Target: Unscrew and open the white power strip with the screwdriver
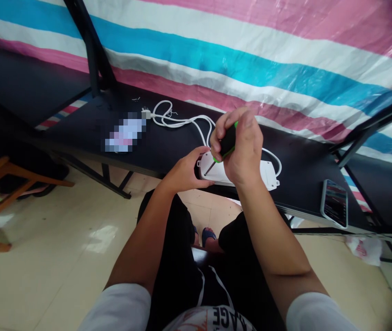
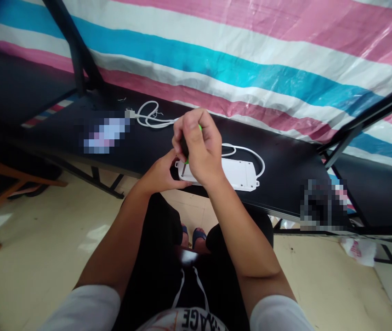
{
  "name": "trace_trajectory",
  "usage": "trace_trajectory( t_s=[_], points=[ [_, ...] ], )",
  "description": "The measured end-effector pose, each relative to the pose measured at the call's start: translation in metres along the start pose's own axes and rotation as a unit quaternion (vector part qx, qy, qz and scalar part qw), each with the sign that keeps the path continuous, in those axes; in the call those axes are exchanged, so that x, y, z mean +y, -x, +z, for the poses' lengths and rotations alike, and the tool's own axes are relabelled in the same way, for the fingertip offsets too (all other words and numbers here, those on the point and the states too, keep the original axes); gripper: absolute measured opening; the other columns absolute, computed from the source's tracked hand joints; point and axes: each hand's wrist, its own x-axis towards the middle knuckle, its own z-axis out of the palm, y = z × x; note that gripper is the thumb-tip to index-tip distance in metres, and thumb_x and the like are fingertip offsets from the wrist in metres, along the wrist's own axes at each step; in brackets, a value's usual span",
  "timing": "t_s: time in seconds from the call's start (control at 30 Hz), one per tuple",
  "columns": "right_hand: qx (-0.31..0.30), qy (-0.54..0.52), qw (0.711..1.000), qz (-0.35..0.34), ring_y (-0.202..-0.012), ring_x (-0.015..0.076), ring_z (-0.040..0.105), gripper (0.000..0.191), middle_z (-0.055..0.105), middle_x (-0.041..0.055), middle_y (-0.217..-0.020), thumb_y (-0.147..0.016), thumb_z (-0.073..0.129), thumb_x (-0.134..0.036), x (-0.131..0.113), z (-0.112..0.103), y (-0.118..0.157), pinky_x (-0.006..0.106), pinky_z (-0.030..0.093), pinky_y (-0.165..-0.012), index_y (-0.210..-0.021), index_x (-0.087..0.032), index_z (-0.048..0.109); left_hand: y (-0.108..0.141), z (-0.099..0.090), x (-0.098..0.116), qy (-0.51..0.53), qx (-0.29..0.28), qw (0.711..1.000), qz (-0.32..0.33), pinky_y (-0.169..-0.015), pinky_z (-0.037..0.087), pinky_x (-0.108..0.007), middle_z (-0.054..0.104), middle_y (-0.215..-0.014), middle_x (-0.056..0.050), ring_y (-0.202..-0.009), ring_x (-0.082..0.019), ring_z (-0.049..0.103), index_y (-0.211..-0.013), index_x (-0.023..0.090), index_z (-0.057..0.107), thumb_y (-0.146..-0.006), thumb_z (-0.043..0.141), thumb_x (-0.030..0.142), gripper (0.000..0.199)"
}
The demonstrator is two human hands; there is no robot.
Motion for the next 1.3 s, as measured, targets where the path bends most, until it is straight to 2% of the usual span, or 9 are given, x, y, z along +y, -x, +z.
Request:
trace_trajectory(
  t_s=[0.2, 0.3, 0.43, 0.6, 0.77, 0.87, 1.07, 1.2, 1.3],
  points=[
    [-0.058, -0.066, 0.996, 0.023, -0.05, 0.012, 0.049, 0.064, 0.049, -0.0032, -0.062, -0.105, 0.056, -0.082, 0.007, 0.004, -0.004, 0.027, 0.038, -0.046, -0.089, -0.023, 0.074, 0.001, 0.001, -0.002, -0.007, 0.007, 1.0, 0.018, -0.107, 0.063, -0.047, 0.078, -0.135, -0.009, -0.124, -0.035, 0.077, -0.154, 0.027, 0.057, -0.071, 0.103, 0.034, 0.095],
    [-0.088, -0.143, 0.986, 0.016, -0.041, 0.011, 0.039, 0.054, 0.045, -0.0081, -0.059, -0.105, 0.058, -0.08, 0.012, 0.0, -0.004, 0.026, 0.028, -0.039, -0.102, -0.027, 0.067, 0.002, 0.002, -0.003, 0.002, 0.01, 1.0, 0.027, -0.107, 0.063, -0.048, 0.078, -0.135, -0.009, -0.122, -0.034, 0.078, -0.153, 0.028, 0.057, -0.071, 0.102, 0.032, 0.093],
    [-0.094, -0.128, 0.987, 0.004, -0.046, 0.0068, 0.05, 0.045, 0.058, -0.0057, -0.085, -0.095, 0.084, -0.06, 0.013, -0.004, 0.0, 0.023, 0.032, -0.039, -0.091, -0.027, 0.055, 0.0, 0.001, -0.005, 0.0, 0.0, 1.0, 0.021, -0.11, 0.062, -0.051, 0.077, -0.14, -0.01, -0.127, -0.036, 0.076, -0.151, 0.028, 0.059, -0.072, 0.103, 0.036, 0.092],
    [-0.033, -0.028, 0.999, 0.027, -0.049, 0.0118, 0.058, 0.062, 0.058, -0.0046, -0.069, -0.092, 0.069, -0.088, 0.007, 0.007, 0.001, 0.027, 0.046, -0.045, -0.091, -0.026, 0.062, -0.001, 0.0, -0.003, -0.006, -0.01, 1.0, 0.023, -0.112, 0.061, -0.052, 0.074, -0.146, -0.011, -0.133, -0.037, 0.074, -0.153, 0.028, 0.056, -0.074, 0.101, 0.036, 0.091],
    [-0.004, -0.102, 0.995, -0.001, -0.038, 0.01, 0.035, 0.061, 0.049, -0.0082, -0.057, -0.104, 0.052, -0.085, 0.008, 0.006, -0.005, 0.026, 0.027, -0.037, -0.103, -0.027, 0.068, 0.001, 0.0, 0.001, 0.007, 0.001, 1.0, 0.004, -0.111, 0.062, -0.049, 0.077, -0.138, -0.008, -0.123, -0.034, 0.078, -0.15, 0.027, 0.057, -0.07, 0.1, 0.033, 0.091],
    [-0.031, -0.13, 0.991, -0.008, -0.039, 0.0085, 0.041, 0.04, 0.058, -0.0084, -0.069, -0.103, 0.07, -0.069, 0.013, -0.002, -0.006, 0.025, 0.024, -0.034, -0.101, -0.029, 0.06, 0.001, -0.001, 0.002, 0.008, 0.001, 1.0, 0.006, -0.113, 0.061, -0.048, 0.076, -0.141, -0.01, -0.124, -0.034, 0.077, -0.149, 0.026, 0.059, -0.07, 0.1, 0.033, 0.09],
    [-0.036, -0.081, 0.996, -0.011, -0.055, 0.0165, 0.068, 0.045, 0.074, -0.0039, -0.077, -0.103, 0.068, -0.074, 0.012, 0.002, 0.0, 0.03, 0.053, -0.051, -0.107, -0.031, 0.054, 0.001, 0.001, 0.0, -0.017, -0.001, 1.0, 0.009, -0.11, 0.062, -0.049, 0.078, -0.137, -0.01, -0.123, -0.035, 0.078, -0.152, 0.026, 0.058, -0.072, 0.102, 0.035, 0.092],
    [0.002, -0.09, 0.996, 0.013, -0.047, 0.0138, 0.046, 0.053, 0.059, -0.0043, -0.068, -0.104, 0.053, -0.084, 0.006, 0.007, 0.0, 0.029, 0.035, -0.042, -0.102, -0.032, 0.059, 0.002, 0.002, -0.001, -0.001, 0.009, 1.0, 0.009, -0.109, 0.063, -0.048, 0.078, -0.136, -0.009, -0.12, -0.033, 0.078, -0.152, 0.026, 0.057, -0.07, 0.102, 0.032, 0.094],
    [0.011, -0.103, 0.995, 0.001, -0.049, 0.01, 0.043, 0.041, 0.058, -0.0054, -0.081, -0.1, 0.075, -0.07, 0.003, 0.006, -0.002, 0.028, 0.031, -0.041, -0.105, -0.033, 0.057, 0.001, 0.001, -0.001, 0.013, 0.005, 1.0, 0.011, -0.112, 0.062, -0.049, 0.076, -0.141, -0.01, -0.122, -0.033, 0.078, -0.151, 0.026, 0.057, -0.07, 0.101, 0.032, 0.092]
  ],
)
